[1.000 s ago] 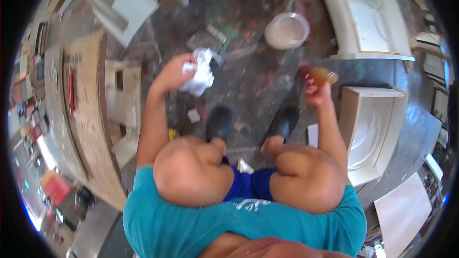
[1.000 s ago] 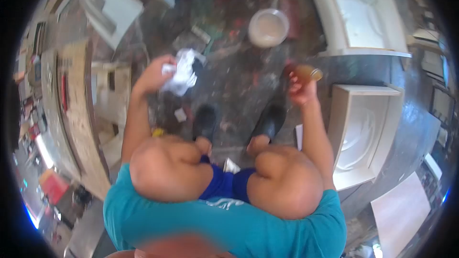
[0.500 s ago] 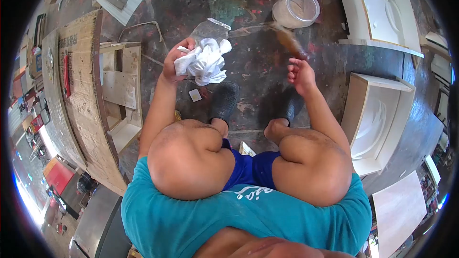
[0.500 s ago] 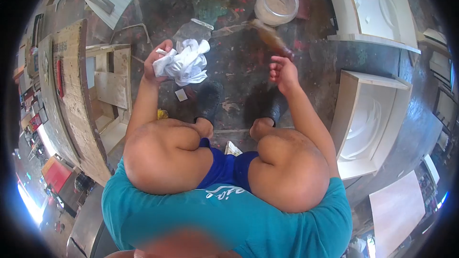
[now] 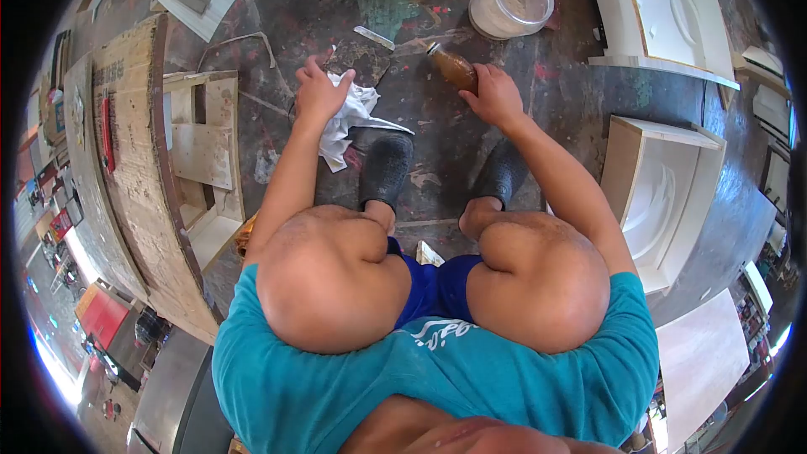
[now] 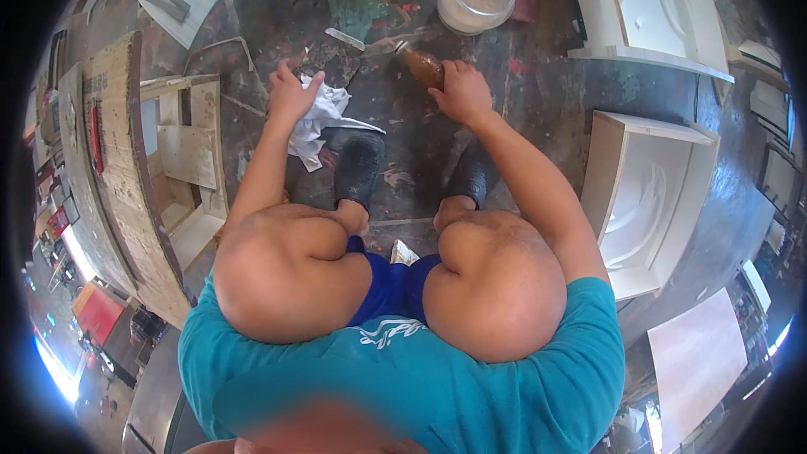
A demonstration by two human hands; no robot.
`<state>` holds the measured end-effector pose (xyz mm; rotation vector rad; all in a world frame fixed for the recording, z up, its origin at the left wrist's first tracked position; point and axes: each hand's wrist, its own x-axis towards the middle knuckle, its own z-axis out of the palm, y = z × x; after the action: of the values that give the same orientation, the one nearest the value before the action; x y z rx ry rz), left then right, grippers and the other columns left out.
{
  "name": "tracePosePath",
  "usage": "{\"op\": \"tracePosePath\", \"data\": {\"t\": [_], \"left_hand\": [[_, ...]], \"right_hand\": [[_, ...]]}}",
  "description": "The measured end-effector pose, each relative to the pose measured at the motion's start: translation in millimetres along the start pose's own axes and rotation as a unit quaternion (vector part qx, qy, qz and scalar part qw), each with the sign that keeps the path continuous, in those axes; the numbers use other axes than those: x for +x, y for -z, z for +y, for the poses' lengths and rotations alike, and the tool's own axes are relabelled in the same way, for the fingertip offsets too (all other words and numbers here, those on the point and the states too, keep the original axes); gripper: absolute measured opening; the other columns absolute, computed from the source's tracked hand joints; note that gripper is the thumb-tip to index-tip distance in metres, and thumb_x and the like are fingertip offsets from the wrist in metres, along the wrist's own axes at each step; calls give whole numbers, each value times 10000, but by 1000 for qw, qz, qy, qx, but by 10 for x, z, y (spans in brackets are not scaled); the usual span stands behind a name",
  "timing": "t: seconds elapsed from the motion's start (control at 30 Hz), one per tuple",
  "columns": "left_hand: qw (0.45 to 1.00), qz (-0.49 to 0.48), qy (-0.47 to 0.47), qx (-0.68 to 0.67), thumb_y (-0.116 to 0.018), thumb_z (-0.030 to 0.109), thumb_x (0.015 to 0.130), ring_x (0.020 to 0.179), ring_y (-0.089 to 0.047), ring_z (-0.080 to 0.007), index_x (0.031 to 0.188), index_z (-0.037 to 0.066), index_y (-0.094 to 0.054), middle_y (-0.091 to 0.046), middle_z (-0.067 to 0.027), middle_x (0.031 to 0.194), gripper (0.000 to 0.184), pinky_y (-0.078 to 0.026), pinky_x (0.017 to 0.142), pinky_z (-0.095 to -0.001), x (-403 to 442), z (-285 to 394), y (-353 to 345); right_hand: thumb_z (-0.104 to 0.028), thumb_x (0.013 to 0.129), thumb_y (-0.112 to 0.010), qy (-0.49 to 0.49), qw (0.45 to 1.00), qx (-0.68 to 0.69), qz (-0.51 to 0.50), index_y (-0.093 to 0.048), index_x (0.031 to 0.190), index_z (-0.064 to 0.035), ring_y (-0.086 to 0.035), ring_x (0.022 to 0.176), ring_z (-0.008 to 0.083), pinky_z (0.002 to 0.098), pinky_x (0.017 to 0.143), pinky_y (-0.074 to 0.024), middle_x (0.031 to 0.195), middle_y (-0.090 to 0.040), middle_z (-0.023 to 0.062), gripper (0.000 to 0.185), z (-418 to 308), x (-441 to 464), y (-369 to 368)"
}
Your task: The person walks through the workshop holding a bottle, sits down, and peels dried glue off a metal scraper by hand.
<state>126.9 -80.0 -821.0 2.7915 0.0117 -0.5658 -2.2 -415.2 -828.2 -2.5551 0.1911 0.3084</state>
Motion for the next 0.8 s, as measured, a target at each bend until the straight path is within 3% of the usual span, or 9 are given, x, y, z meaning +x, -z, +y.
{"op": "tracePosePath", "data": {"t": [0.03, 0.07, 0.17, 0.2, 0.3, 0.4, 0.47, 0.7, 0.8], "left_hand": [[1000, 28, 8, -4, -741, 573, 830, 1217, -565, -492, 1456, -2, -341, -446, -301, 1418, 939, -489, 1005, -511, 102, -53, -77], [996, 76, -21, 34, -755, 519, 839, 1200, -599, -445, 1431, 16, -431, -544, -270, 1353, 842, -497, 1001, -492, 189, -151, -183], [999, -43, -29, -4, -773, 467, 837, 1169, -641, -376, 1313, 28, -592, -666, -216, 1224, 672, -515, 971, -460, 317, -210, -73], [999, -9, -39, 5, -789, 377, 835, 1087, -684, -329, 1197, 37, -675, -724, -173, 1094, 510, -523, 943, -422, 305, -226, -110], [986, -34, -118, -115, -756, 307, 878, 1066, -683, -276, 1180, 30, -663, -716, -154, 1116, 420, -510, 937, -390, 257, -261, -70], [944, -113, -156, -269, -726, 234, 913, 967, -668, -222, 1135, 17, -642, -704, -122, 998, 322, -502, 895, -354, 76, -120, 41], [937, -108, -177, -280, -701, 201, 933, 935, -644, -194, 1122, 16, -634, -685, -100, 964, 273, -497, 878, -340, -115, 36, 160], [901, -183, -307, -246, -668, 174, 923, 811, -605, -194, 1042, 16, -605, -645, -106, 860, 208, -493, 773, -340, -459, 475, 896], [891, -173, -338, -248, -661, 158, 902, 756, -580, -180, 1004, -6, -598, -605, -127, 793, 203, -486, 730, -330, -603, 681, 1233]], "right_hand": [[-272, 823, -801, 17, 999, 45, 24, -535, 1302, -21, -617, 1119, 400, 475, 966, -494, 1169, -647, 196, 602, -18, 1, -35], [-250, 820, -807, 34, 994, 90, 44, -533, 1302, -23, -620, 1122, 404, 474, 971, -497, 1181, -648, 197, 599, -44, -13, -82], [-172, 802, -823, 51, 974, 199, 90, -524, 1302, -30, -636, 1132, 400, 446, 976, -509, 1224, -651, 189, 599, -148, -63, -16], [-154, 800, -822, 62, 968, 221, 102, -523, 1300, -36, -640, 1134, 395, 436, 972, -513, 1230, -651, 187, 595, -139, -54, -2], [-116, 794, -819, 71, 950, 274, 130, -523, 1298, -52, -651, 1139, 379, 413, 963, -519, 1243, -652, 178, 588, -64, -103, 25], [-100, 796, -812, 56, 952, 278, 118, -514, 1301, -63, -654, 1150, 362, 403, 971, -515, 1254, -654, 155, 587, 10, -171, 38], [-79, 806, -799, 50, 962, 250, 100, -493, 1309, -69, -652, 1166, 345, 395, 986, -511, 1272, -657, 122, 589, 37, -204, 74], [-37, 795, -754, 14, 974, 220, 46, -557, 1298, -43, -653, 1143, 358, 408, 974, -511, 1187, -666, 186, 540, 239, -245, 320], [-41, 811, -729, -5, 961, 197, 195, -603, 1253, -37, -675, 1048, 337, 403, 934, -527, 1132, -688, 181, 460, 108, -380, 834]]}}
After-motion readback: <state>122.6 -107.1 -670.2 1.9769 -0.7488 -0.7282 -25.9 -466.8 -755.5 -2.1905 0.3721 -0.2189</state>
